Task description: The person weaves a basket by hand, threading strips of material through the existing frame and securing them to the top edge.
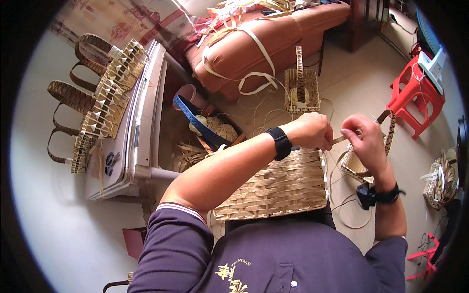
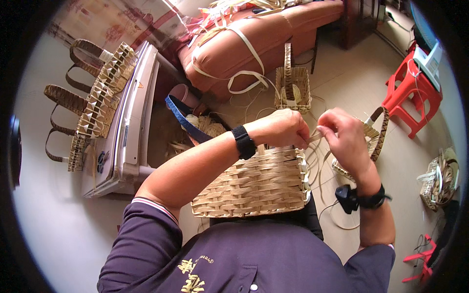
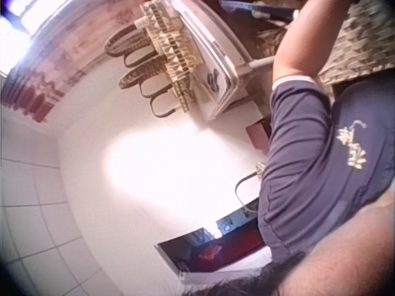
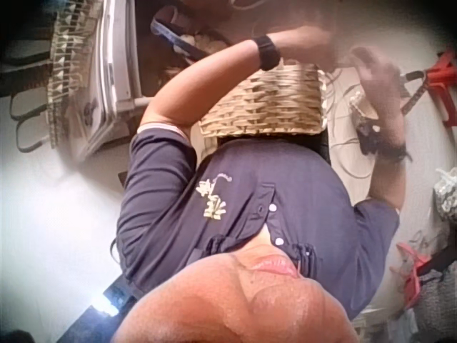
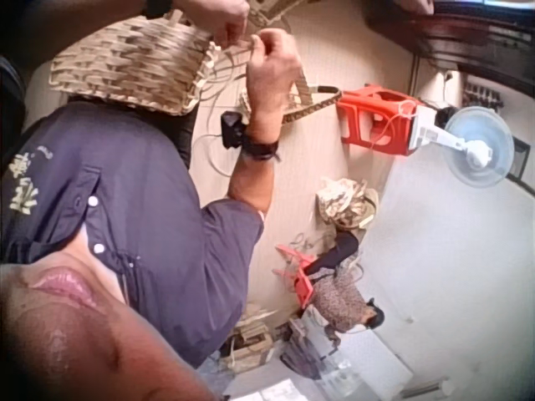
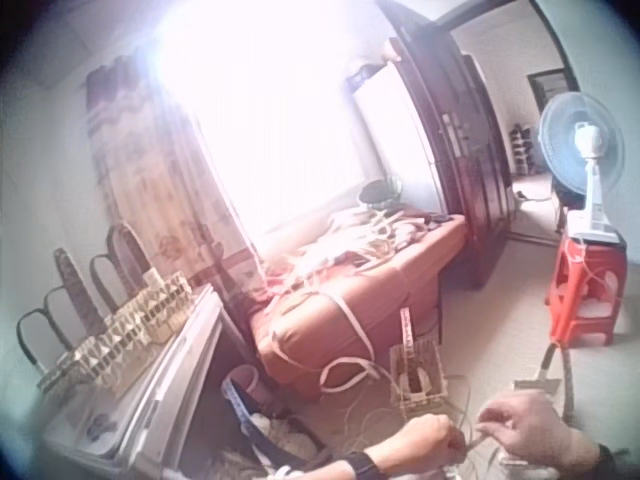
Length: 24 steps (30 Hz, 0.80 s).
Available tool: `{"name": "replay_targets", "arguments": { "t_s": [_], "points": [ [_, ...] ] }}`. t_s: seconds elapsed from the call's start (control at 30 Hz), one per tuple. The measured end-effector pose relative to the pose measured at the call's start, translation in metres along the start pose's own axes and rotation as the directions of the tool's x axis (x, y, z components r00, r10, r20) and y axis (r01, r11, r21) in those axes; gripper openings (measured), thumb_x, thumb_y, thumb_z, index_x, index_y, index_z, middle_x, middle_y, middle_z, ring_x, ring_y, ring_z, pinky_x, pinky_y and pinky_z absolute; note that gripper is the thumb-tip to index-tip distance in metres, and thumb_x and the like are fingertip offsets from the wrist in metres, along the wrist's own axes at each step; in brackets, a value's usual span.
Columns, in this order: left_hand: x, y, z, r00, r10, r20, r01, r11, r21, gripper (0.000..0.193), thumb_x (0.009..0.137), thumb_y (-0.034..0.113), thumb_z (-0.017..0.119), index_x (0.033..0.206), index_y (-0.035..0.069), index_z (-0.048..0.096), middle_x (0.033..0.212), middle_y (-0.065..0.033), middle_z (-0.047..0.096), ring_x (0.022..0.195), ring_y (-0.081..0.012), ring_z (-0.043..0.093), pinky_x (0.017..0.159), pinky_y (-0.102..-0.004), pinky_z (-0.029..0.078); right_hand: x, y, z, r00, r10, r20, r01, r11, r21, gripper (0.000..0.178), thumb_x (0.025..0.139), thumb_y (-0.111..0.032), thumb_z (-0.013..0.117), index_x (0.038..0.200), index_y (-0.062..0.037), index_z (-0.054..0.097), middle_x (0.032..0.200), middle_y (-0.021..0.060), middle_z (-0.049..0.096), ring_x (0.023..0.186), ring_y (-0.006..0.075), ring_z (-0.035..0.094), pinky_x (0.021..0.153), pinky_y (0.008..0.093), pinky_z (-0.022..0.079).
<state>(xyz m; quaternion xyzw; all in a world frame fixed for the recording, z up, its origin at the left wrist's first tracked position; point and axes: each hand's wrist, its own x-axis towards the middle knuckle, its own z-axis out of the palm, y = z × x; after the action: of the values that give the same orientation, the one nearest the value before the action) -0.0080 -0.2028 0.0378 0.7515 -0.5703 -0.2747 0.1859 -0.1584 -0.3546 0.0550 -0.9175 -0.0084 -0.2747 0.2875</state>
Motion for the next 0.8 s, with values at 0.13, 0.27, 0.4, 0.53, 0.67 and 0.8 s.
{"name": "replay_targets", "arguments": {
  "t_s": [0.13, 0.27, 0.4, 0.53, 0.67, 0.8],
  "points": [
    [-0.009, -0.007, -0.002, 0.999, -0.023, -0.045, 0.018, 0.993, -0.118, 0.022, 0.083, 0.026, 0.081, 0.096, 0.008, 0.081, 0.084, -0.0120, 0.075, 0.076, -0.0260, 0.072, 0.074, -0.0367, 0.057, -0.043, -0.004, 0.034, 0.899, -0.253, -0.357, 0.253, 0.966, -0.048, 0.010, 0.086, -0.005, 0.072, 0.091, -0.0014, 0.064, 0.086, 0.0131, 0.062, 0.079, 0.0286, 0.062, 0.073, 0.0387, 0.051],
    [-0.009, -0.017, -0.002, 0.997, 0.049, -0.064, -0.061, 0.977, -0.203, 0.023, 0.081, 0.025, 0.082, 0.093, 0.005, 0.080, 0.088, -0.0131, 0.073, 0.081, -0.0267, 0.070, 0.076, -0.0371, 0.056, -0.067, 0.012, 0.086, 0.963, 0.257, 0.077, -0.261, 0.829, 0.495, 0.013, 0.088, -0.010, 0.069, 0.093, 0.0010, 0.064, 0.084, 0.0084, 0.063, 0.078, 0.0180, 0.061, 0.073, 0.0318, 0.050],
    [-0.016, -0.020, -0.009, 0.999, 0.039, -0.023, -0.043, 0.977, -0.208, 0.021, 0.082, 0.023, 0.081, 0.093, 0.005, 0.079, 0.096, -0.0136, 0.070, 0.091, -0.0280, 0.069, 0.081, -0.0377, 0.056, -0.043, 0.024, 0.095, 0.877, 0.251, 0.409, -0.467, 0.246, 0.850, 0.022, 0.091, -0.014, 0.072, 0.108, -0.0006, 0.069, 0.097, -0.0001, 0.069, 0.087, 0.0070, 0.060, 0.079, 0.0262, 0.048],
    [-0.023, -0.025, -0.013, 0.997, 0.064, -0.033, -0.068, 0.987, -0.143, 0.019, 0.083, 0.023, 0.081, 0.093, 0.006, 0.079, 0.105, -0.0131, 0.069, 0.097, -0.0287, 0.069, 0.084, -0.0377, 0.055, -0.047, 0.061, 0.114, 0.878, 0.182, 0.443, -0.478, 0.281, 0.832, 0.025, 0.090, -0.014, 0.078, 0.111, -0.0020, 0.070, 0.097, -0.0008, 0.071, 0.084, 0.0061, 0.060, 0.077, 0.0245, 0.047],
    [-0.038, -0.034, -0.010, 0.995, 0.066, -0.076, -0.075, 0.990, -0.124, 0.018, 0.083, 0.022, 0.081, 0.092, 0.006, 0.079, 0.107, -0.0129, 0.069, 0.097, -0.0287, 0.069, 0.085, -0.0377, 0.055, -0.031, 0.040, 0.105, 0.852, 0.204, 0.483, -0.513, 0.137, 0.847, 0.025, 0.088, -0.010, 0.080, 0.110, -0.0024, 0.071, 0.092, -0.0014, 0.071, 0.079, 0.0063, 0.061, 0.075, 0.0237, 0.048],
    [-0.042, -0.040, -0.007, 0.987, 0.122, -0.108, -0.130, 0.989, -0.072, 0.017, 0.081, 0.021, 0.081, 0.090, 0.006, 0.078, 0.108, -0.0125, 0.070, 0.099, -0.0289, 0.069, 0.086, -0.0381, 0.055, -0.028, 0.028, 0.102, 0.786, 0.311, 0.534, -0.585, 0.094, 0.806, 0.022, 0.088, -0.009, 0.080, 0.107, -0.0025, 0.071, 0.091, -0.0007, 0.071, 0.078, 0.0071, 0.061, 0.074, 0.0233, 0.048]
  ]
}}
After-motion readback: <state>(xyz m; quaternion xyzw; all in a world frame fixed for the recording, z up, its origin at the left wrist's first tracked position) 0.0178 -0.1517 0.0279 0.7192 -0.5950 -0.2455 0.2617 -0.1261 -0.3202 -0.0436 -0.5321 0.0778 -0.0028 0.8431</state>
